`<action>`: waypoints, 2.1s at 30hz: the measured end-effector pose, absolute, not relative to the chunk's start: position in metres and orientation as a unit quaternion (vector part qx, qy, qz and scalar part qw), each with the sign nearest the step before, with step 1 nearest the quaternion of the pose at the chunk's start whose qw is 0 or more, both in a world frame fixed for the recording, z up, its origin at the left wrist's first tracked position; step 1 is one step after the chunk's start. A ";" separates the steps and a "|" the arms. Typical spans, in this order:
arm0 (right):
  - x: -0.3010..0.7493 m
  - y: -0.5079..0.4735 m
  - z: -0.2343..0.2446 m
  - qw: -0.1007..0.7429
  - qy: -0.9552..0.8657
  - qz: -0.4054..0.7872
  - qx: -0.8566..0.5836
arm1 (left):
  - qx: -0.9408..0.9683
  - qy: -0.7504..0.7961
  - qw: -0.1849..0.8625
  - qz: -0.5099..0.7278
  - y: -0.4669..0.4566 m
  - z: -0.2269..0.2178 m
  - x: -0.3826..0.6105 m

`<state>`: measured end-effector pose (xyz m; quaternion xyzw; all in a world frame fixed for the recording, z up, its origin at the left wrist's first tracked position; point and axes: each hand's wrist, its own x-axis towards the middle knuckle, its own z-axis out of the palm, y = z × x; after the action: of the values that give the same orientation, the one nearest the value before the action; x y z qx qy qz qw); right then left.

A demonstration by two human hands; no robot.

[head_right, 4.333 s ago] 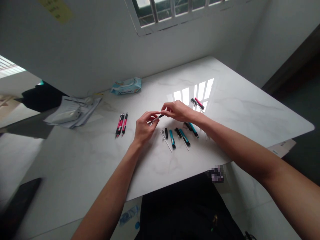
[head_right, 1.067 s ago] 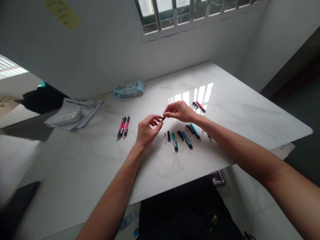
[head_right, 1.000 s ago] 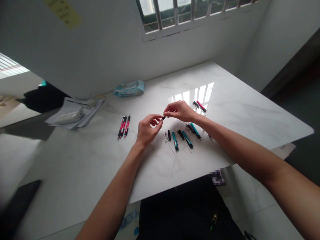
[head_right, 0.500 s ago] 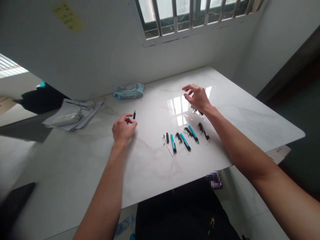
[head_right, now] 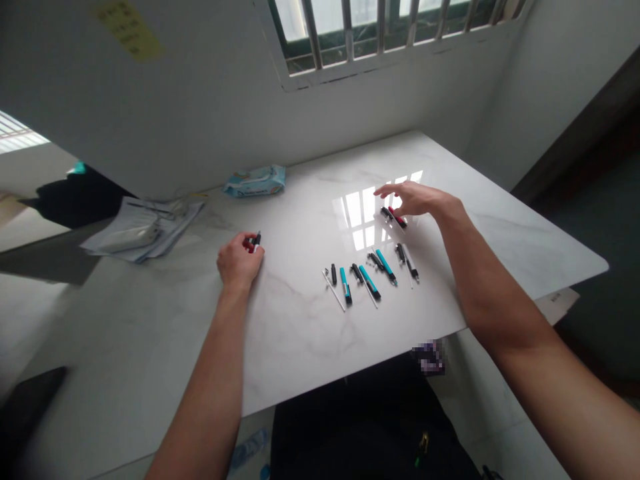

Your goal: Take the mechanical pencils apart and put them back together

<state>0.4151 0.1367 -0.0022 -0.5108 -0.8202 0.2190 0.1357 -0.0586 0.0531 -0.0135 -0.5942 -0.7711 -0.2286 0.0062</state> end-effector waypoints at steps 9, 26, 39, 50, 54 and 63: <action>0.416 0.145 -0.012 0.100 -0.812 0.233 -0.526 | -0.588 -0.777 0.007 -0.225 0.055 -0.017 -0.065; 0.406 0.139 -0.004 0.099 -0.804 0.247 -0.531 | -0.576 -0.777 0.006 -0.254 0.056 -0.012 -0.065; 0.358 0.107 0.021 0.327 -0.822 0.134 -0.447 | -0.665 -0.558 -0.236 -0.436 0.048 -0.008 -0.007; 0.260 0.053 0.006 0.307 -0.901 0.189 -0.241 | -0.627 -0.442 -0.536 -0.353 0.025 -0.013 0.040; 0.261 0.053 0.007 0.302 -0.897 0.216 -0.240 | -0.617 -0.447 -0.536 -0.364 0.024 -0.013 0.042; 0.329 0.102 0.011 0.282 -0.839 0.187 -0.426 | -0.601 -0.503 -0.457 -0.420 0.028 -0.018 0.040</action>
<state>0.3292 0.1022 0.0111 -0.4263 -0.8387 0.1874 0.2824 0.0397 0.0281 -0.0183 -0.6011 -0.5035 -0.4201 -0.4568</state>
